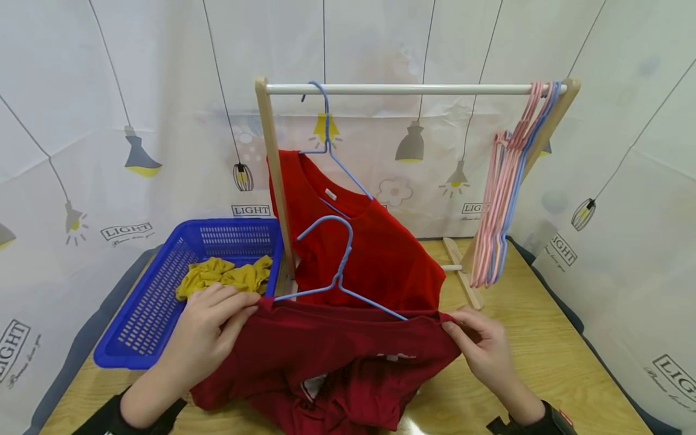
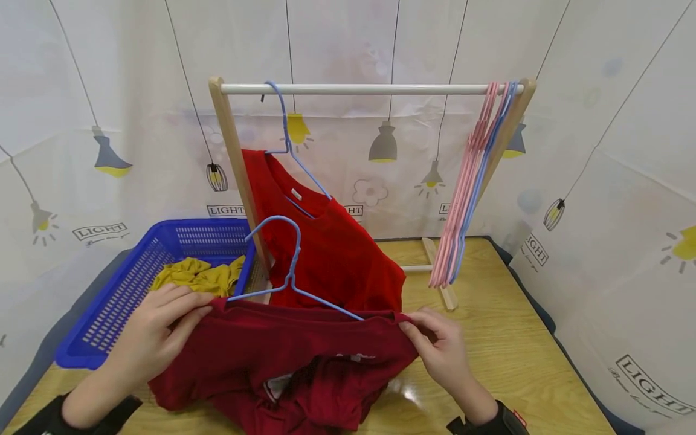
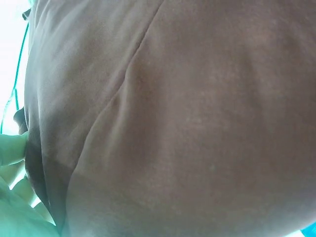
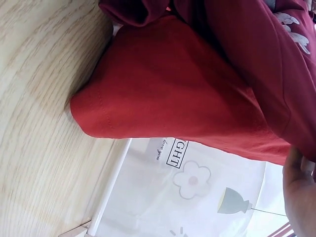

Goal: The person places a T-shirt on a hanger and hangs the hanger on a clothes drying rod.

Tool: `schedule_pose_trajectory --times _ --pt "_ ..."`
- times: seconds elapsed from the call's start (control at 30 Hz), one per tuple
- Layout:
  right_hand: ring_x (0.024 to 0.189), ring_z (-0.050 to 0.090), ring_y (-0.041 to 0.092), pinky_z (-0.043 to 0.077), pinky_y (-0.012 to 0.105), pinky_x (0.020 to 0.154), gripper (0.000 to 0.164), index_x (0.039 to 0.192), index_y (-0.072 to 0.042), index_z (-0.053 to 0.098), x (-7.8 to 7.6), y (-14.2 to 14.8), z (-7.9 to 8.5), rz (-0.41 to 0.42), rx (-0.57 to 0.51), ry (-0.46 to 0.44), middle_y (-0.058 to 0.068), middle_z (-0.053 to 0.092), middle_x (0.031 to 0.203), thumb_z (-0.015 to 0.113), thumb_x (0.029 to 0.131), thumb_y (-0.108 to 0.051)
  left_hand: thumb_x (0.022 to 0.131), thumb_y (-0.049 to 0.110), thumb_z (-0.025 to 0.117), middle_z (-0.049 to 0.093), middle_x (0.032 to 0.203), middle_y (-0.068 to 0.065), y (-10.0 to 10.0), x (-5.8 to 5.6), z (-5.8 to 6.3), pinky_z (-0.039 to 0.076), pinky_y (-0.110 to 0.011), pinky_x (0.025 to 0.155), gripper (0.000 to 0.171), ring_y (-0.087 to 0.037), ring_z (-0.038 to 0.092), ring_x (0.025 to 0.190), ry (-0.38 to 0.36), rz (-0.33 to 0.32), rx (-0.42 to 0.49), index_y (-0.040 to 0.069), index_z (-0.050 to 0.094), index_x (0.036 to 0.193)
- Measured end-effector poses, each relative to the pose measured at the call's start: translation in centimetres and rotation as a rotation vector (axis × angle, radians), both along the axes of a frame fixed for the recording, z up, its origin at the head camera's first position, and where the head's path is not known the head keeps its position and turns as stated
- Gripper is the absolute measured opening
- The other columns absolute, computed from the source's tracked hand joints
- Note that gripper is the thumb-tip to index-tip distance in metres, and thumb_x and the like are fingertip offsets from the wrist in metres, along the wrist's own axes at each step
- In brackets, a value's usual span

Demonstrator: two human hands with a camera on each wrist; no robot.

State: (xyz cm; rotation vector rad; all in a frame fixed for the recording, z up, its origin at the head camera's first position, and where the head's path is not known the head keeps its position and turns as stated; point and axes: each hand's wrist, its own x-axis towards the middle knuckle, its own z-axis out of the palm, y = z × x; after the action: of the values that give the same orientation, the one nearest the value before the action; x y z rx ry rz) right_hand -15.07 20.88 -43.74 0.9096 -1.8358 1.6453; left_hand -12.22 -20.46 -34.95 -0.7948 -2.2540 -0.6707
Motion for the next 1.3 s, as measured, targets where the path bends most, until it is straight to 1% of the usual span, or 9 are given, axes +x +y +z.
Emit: schedule_pose_trajectory --times 0.1,0.33,0.5,0.67,0.83,0.97,1.07,1.23,1.3 --pt "0.072 0.06 0.005 0.046 0.018 0.056 0.036 0.096 0.003 0.068 0.0 0.0 0.0 0.006 0.001 -0.004 0.003 0.067 0.086 0.057 0.074 0.029 0.075 -0.005 0.072 0.068 0.083 0.005 0.0 0.0 0.0 0.034 -0.028 0.069 0.026 -0.009 0.051 0.075 0.005 0.001 -0.002 0.012 0.072 0.095" --pt "0.073 0.061 0.003 0.047 0.015 0.06 0.035 0.096 0.001 0.068 0.2 -0.1 0.3 -0.02 0.041 -0.028 0.0 0.067 0.087 0.059 0.074 0.027 0.074 -0.006 0.072 0.066 0.083 0.006 0.1 -0.2 0.0 0.035 -0.026 0.069 0.028 -0.007 0.052 0.074 0.005 -0.005 0.003 0.013 0.071 0.094" --pt "0.072 0.06 0.004 0.047 0.017 0.057 0.036 0.097 0.002 0.068 0.2 -0.2 0.8 0.01 0.047 -0.032 0.0 0.067 0.088 0.059 0.074 0.027 0.076 -0.006 0.071 0.066 0.082 0.005 0.2 -0.4 -0.1 0.036 -0.023 0.069 0.026 -0.008 0.052 0.071 -0.013 -0.025 0.015 0.012 0.07 0.094" --pt "0.066 0.055 0.003 0.041 0.022 0.05 0.034 0.095 0.001 0.069 0.7 -0.8 2.6 -0.007 0.085 0.002 0.001 0.066 0.083 0.061 0.073 0.026 0.078 -0.005 0.07 0.067 0.083 0.004 0.3 -0.5 -0.2 0.038 -0.022 0.071 0.023 -0.009 0.054 0.073 -0.038 -0.026 0.02 0.011 0.07 0.095" --pt "0.066 0.052 0.004 0.039 0.022 0.048 0.033 0.093 0.0 0.069 1.2 -1.5 4.3 -0.022 0.123 0.027 0.002 0.066 0.083 0.063 0.072 0.025 0.076 -0.006 0.071 0.066 0.083 0.005 0.4 -0.5 -0.3 0.039 -0.025 0.071 0.026 -0.009 0.055 0.075 -0.013 -0.017 0.02 0.012 0.07 0.094" --pt "0.068 0.055 0.003 0.043 0.018 0.052 0.034 0.092 -0.001 0.07 1.2 -1.8 4.7 -0.037 0.168 0.057 0.003 0.066 0.082 0.066 0.07 0.024 0.076 -0.006 0.071 0.066 0.083 0.005 0.4 -0.6 -0.3 0.04 -0.025 0.072 0.026 -0.008 0.055 0.075 -0.012 -0.006 0.021 0.012 0.07 0.094" --pt "0.071 0.058 0.003 0.045 0.017 0.055 0.034 0.092 -0.002 0.07 1.2 -2.0 4.8 -0.031 0.19 0.079 0.004 0.067 0.081 0.067 0.068 0.023 0.077 -0.006 0.07 0.066 0.083 0.004 0.4 -0.6 -0.3 0.04 -0.025 0.073 0.025 -0.009 0.055 0.075 -0.02 -0.012 0.027 0.011 0.07 0.094" --pt "0.068 0.056 0.003 0.042 0.018 0.052 0.033 0.091 -0.003 0.071 1.2 -2.2 5.1 -0.031 0.194 0.112 0.004 0.067 0.079 0.069 0.068 0.02 0.08 -0.004 0.069 0.067 0.085 0.002 0.4 -0.6 -0.5 0.041 -0.024 0.077 0.02 -0.011 0.057 0.077 -0.058 -0.015 0.032 0.009 0.07 0.095" --pt "0.068 0.057 0.003 0.043 0.018 0.054 0.031 0.092 -0.003 0.072 1.2 -2.3 5.3 -0.042 0.205 0.139 0.004 0.067 0.079 0.071 0.068 0.018 0.08 -0.004 0.069 0.067 0.085 0.002 0.5 -0.6 -0.6 0.041 -0.025 0.078 0.02 -0.012 0.058 0.078 -0.058 -0.013 0.031 0.009 0.07 0.095"
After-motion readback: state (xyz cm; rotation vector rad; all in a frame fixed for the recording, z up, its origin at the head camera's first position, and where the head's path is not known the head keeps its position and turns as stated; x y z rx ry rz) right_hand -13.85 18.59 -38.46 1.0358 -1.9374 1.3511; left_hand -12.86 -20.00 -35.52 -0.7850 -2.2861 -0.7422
